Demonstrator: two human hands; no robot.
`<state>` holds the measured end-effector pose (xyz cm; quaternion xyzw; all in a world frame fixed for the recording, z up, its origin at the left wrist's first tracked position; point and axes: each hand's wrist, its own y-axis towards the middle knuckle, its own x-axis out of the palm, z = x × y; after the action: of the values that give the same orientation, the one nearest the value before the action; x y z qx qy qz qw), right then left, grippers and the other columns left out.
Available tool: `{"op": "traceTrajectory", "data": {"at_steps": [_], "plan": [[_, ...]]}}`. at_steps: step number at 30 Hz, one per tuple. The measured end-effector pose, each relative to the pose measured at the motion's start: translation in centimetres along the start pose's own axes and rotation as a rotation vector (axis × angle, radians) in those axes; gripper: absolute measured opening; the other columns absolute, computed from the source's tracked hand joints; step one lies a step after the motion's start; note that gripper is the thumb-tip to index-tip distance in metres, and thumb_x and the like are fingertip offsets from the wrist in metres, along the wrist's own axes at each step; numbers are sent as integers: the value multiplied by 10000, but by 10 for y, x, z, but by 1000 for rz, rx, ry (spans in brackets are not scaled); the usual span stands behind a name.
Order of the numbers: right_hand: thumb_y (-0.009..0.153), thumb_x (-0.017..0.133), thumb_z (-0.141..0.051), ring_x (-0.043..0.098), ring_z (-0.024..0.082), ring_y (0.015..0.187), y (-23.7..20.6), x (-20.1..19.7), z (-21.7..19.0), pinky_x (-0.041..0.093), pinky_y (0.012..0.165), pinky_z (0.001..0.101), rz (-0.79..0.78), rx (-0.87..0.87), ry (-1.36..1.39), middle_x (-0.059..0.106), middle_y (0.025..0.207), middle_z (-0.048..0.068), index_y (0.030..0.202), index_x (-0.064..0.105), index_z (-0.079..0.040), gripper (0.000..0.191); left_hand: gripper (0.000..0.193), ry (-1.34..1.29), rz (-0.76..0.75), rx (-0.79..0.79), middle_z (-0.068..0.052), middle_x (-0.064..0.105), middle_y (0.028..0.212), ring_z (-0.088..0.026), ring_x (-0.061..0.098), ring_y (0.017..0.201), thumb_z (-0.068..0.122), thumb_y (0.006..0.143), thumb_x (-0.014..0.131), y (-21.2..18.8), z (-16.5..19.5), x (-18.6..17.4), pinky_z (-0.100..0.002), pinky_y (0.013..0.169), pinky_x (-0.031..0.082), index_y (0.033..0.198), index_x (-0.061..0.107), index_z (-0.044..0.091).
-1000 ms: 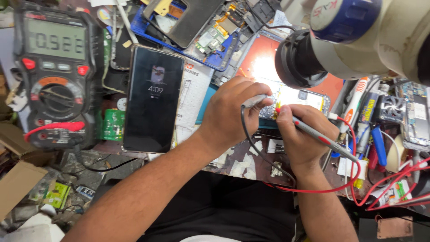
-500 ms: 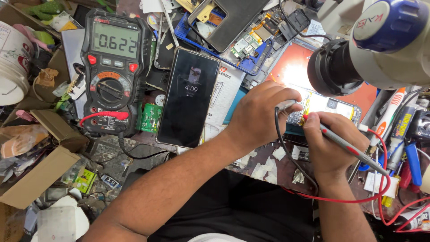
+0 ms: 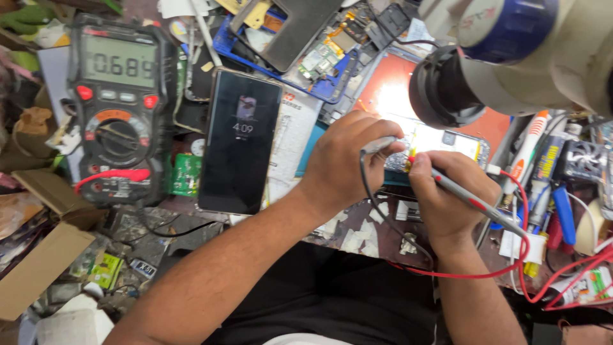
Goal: The person holds an opened smartphone, then uses multimeter probes to test points on the exposed motherboard of a second phone under a microscope, probing multiple contacts while reading the meter. At the end the person picks up the reassembled phone and presses its screen to test it.
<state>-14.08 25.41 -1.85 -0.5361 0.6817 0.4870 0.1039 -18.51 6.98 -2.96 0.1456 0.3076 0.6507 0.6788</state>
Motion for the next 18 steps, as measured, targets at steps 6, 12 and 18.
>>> {"op": "traceTrajectory", "data": {"at_steps": [6,12,18], "plan": [[964,766,-32,729,205,759,2,-1,-3,563,723,284,3,25,0,739,914,120,956,726,3,54,133,28,-9,36,-78,686,946,-302,667,941,72,951,728,1,0,1,-406,858,526,1027,620,60],[964,765,-29,732,209,759,3,0,-4,567,726,285,5,25,7,740,915,123,954,721,6,57,129,39,-14,38,-72,687,948,-298,669,944,75,954,726,1,1,1,-403,859,528,1027,620,64],[975,768,-43,738,212,772,1,0,-3,571,738,285,4,29,0,744,923,124,958,724,3,65,121,37,-20,32,-73,686,940,-299,667,937,79,958,724,1,1,1,-406,855,526,1024,622,64]]}}
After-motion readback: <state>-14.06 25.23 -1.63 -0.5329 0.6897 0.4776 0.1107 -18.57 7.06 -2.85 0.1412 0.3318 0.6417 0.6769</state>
